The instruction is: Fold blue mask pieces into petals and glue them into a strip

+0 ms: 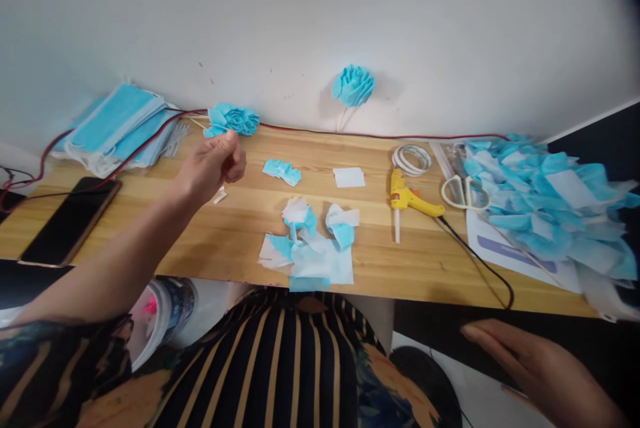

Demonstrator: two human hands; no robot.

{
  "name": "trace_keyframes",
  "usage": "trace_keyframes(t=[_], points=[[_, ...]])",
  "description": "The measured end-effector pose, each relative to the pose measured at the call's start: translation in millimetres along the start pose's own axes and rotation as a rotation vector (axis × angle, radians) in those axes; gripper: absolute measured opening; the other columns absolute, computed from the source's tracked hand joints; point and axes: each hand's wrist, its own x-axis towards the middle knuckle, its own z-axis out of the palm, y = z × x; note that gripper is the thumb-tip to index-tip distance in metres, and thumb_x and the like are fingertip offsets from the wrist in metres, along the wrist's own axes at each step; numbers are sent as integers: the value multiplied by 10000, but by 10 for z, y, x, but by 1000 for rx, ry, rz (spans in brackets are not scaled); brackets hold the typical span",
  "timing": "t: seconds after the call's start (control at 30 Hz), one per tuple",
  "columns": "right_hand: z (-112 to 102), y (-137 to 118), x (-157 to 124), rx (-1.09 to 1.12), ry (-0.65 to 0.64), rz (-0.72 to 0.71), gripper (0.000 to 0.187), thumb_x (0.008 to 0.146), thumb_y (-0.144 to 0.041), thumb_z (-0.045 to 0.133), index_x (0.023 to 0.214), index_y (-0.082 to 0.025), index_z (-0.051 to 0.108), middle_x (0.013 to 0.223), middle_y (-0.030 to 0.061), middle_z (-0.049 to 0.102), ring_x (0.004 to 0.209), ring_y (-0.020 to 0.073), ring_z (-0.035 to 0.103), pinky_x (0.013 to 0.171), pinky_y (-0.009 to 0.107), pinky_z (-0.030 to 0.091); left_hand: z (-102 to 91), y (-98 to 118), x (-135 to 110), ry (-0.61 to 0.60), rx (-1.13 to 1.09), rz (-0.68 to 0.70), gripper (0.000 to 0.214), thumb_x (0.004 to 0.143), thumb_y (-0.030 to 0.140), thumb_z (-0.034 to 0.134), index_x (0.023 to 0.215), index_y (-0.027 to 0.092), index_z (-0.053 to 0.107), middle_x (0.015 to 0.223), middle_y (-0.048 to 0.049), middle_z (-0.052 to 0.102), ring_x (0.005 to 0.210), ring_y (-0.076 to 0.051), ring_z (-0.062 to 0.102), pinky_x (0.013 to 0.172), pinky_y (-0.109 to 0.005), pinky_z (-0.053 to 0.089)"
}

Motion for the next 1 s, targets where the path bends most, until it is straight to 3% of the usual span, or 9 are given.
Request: trace_keyframes(t=[0.1, 0.17, 0.23, 0.3, 0.37, 0.47, 0.6, 0.83, 1.0], points=[[-50, -398, 237, 85, -112, -82, 156, 758, -635, 634, 783, -534, 750, 939, 162, 795, 884, 389, 761, 752, 499, 585, -79, -107, -55, 4, 357, 24, 408, 940, 465, 563, 641, 187, 569, 525, -15, 546, 505, -122, 483, 533, -248, 401], [-53, -763, 505, 99, -98, -247, 187, 872, -556, 575, 951, -527, 742, 1016, 119, 795, 947, 341, 762, 845, 482, 590, -149, -219, -74, -17, 647, 94, 221, 871, 384, 639, 918, 177, 700, 894, -88, 736, 817, -206, 655, 789, -340, 524], [11, -1145, 841, 84, -93, -434, 283, 934, -474, 544, 1143, -419, 726, 1097, 80, 788, 996, 323, 759, 887, 516, 594, -216, -342, -73, -65, 859, 140, 518, 816, 363, 686, 1302, 193, 622, 1343, -137, 657, 1210, -302, 602, 1066, -482, 450], [158, -1505, 1210, 70, -120, -555, 344, 964, -405, 539, 1272, -338, 678, 1095, 71, 786, 968, 290, 759, 861, 483, 602, -262, -463, -43, -130, 961, 143, 715, 824, 389, 684, 1481, 198, 476, 1528, -159, 514, 1397, -343, 471, 1176, -552, 336], [373, -1827, 1570, 91, -165, -644, 408, 971, -323, 545, 1371, -285, 614, 1149, 72, 773, 970, 262, 754, 854, 444, 604, -276, -570, 21, -173, 985, 156, 772, 836, 402, 683, 1526, 181, 419, 1555, -182, 478, 1436, -357, 434, 1191, -561, 314], [735, -2237, 2002, 0, -153, -732, 521, 941, -277, 620, 1451, -217, 533, 1336, 140, 694, 1153, 313, 694, 965, 495, 556, -238, -691, 164, -190, 1000, 187, 788, 817, 371, 711, 1523, 169, 426, 1519, -202, 510, 1409, -369, 468, 1168, -553, 341], [1066, -2601, 2285, -181, -193, -722, 649, 914, -292, 678, 1489, -89, 453, 1344, 247, 655, 1223, 385, 633, 1000, 521, 515, -148, -781, 339, -211, 1008, 198, 739, 768, 309, 761, 1451, 187, 506, 1444, -184, 581, 1326, -376, 537, 1110, -527, 395], [1258, -2690, 2530, -181, -220, -837, 695, 865, -133, 666, 1509, -74, 411, 1366, 242, 630, 1246, 352, 604, 1045, 493, 480, -121, -867, 420, -190, 1020, 230, 644, 780, 264, 740, 1393, 152, 579, 1234, -166, 681, 1161, -359, 608, 1020, -463, 439], [1253, -2664, 2761, 31, -254, -894, 700, 847, -165, 693, 1506, -183, 460, 1495, 144, 568, 1367, 301, 541, 1131, 467, 434, -218, -852, 428, -181, 1022, 156, 675, 817, 359, 717, 1434, 141, 552, 1312, -174, 644, 1219, -367, 575, 1051, -466, 412]])
